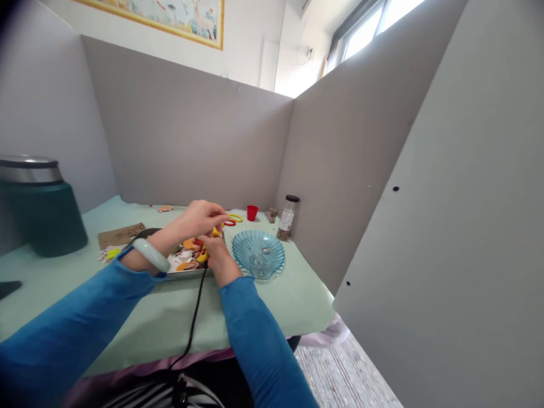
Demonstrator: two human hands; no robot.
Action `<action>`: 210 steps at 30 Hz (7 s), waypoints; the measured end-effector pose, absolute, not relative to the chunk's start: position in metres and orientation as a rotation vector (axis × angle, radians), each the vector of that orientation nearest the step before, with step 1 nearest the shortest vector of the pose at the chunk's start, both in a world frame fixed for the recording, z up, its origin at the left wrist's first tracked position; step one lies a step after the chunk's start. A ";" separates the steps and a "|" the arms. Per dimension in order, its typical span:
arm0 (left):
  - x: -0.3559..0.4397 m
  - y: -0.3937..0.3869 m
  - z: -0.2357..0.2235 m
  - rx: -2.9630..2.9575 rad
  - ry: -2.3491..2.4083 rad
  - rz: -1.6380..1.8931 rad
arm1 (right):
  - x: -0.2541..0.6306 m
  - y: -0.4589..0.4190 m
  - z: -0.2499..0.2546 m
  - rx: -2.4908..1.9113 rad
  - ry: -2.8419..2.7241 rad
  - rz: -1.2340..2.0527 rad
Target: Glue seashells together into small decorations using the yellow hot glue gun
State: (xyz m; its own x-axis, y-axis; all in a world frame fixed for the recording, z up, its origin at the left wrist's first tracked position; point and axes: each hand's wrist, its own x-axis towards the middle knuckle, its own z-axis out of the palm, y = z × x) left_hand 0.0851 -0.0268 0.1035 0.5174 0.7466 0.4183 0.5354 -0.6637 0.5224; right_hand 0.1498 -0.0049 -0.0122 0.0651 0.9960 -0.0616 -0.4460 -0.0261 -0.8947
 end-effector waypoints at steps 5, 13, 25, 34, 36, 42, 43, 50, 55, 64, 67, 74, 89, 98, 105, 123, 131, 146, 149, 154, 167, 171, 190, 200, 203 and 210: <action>-0.006 -0.002 0.076 2.194 1.490 0.902 | 0.155 -0.007 -0.005 -0.940 -0.662 1.457; -0.037 0.007 0.017 2.269 1.736 0.883 | 0.159 -0.011 -0.003 -0.968 -0.686 1.406; 0.000 0.015 0.029 2.633 1.724 0.449 | 0.157 -0.010 -0.003 -0.962 -0.634 1.305; 0.037 0.031 0.029 2.668 1.706 0.207 | 0.156 -0.011 -0.001 -0.967 -0.615 1.264; 0.035 0.030 0.033 2.679 1.719 0.254 | 0.155 -0.012 0.000 -0.968 -0.619 1.245; 0.038 0.022 0.030 2.649 1.691 0.147 | 0.155 -0.013 0.001 -0.982 -0.630 1.262; 0.040 0.022 0.028 2.651 1.673 0.145 | 0.155 -0.013 0.000 -0.983 -0.630 1.264; 0.025 0.026 0.041 2.653 1.637 0.154 | 0.155 -0.012 -0.002 -0.973 -0.637 1.260; 0.003 0.028 0.042 2.498 1.550 0.605 | 0.155 -0.015 0.000 -0.974 -0.671 1.225; 0.019 0.033 0.037 2.615 1.629 0.313 | 0.155 -0.010 -0.005 -1.004 -0.670 1.143; 0.029 0.039 0.037 2.758 1.485 0.074 | 0.155 -0.009 -0.006 -0.999 -0.675 1.162; 0.032 0.042 0.026 2.923 1.390 0.053 | 0.155 -0.009 -0.006 -0.983 -0.675 1.187; -0.005 0.029 0.035 2.064 1.582 0.993 | 0.154 -0.013 -0.005 -1.005 -0.718 1.122; 0.007 0.020 0.001 1.639 1.388 1.234 | 0.152 -0.012 -0.006 -1.026 -0.781 1.138; 0.000 0.018 -0.002 1.656 1.274 1.280 | 0.152 -0.017 -0.002 -1.043 -0.809 1.103; -0.001 0.006 0.012 1.810 1.500 1.171 | 0.150 -0.016 -0.005 -0.976 -0.956 1.132; 0.008 -0.002 0.010 1.514 0.969 1.171 | 0.152 -0.016 -0.003 -0.947 -0.841 1.157; 0.013 -0.010 0.012 1.268 0.948 1.229 | 0.148 -0.019 0.000 -0.957 -0.788 1.154; 0.013 -0.010 0.013 1.231 0.918 1.203 | 0.148 -0.020 0.001 -0.958 -0.795 1.160; 0.015 -0.010 0.011 1.173 0.904 1.213 | 0.148 -0.019 -0.001 -0.932 -0.845 1.144; 0.013 -0.008 0.010 1.166 0.821 1.216 | 0.149 -0.019 -0.001 -0.956 -0.854 1.089; 0.013 -0.006 0.009 1.186 0.838 1.234 | 0.149 -0.018 -0.003 -0.938 -0.893 1.067; 0.000 -0.002 0.016 1.009 0.909 1.503 | 0.173 -0.017 0.001 -0.843 -1.220 1.209; -0.005 0.001 0.015 1.037 0.895 1.516 | 0.173 -0.024 0.002 -0.842 -1.283 1.245; -0.005 0.000 0.016 1.034 0.877 1.518 | 0.174 -0.022 0.001 -0.858 -1.290 1.251; -0.006 -0.002 0.019 1.026 0.829 1.531 | 0.174 -0.023 0.001 -0.878 -1.328 1.283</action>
State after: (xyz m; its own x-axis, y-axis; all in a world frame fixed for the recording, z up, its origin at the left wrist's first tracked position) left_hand -0.0056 -0.0021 0.0190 -0.0648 0.9811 0.1823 -0.3834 -0.1932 0.9032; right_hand 0.1744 -0.0229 0.0009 -0.1878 0.9645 0.1854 -0.1518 0.1580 -0.9757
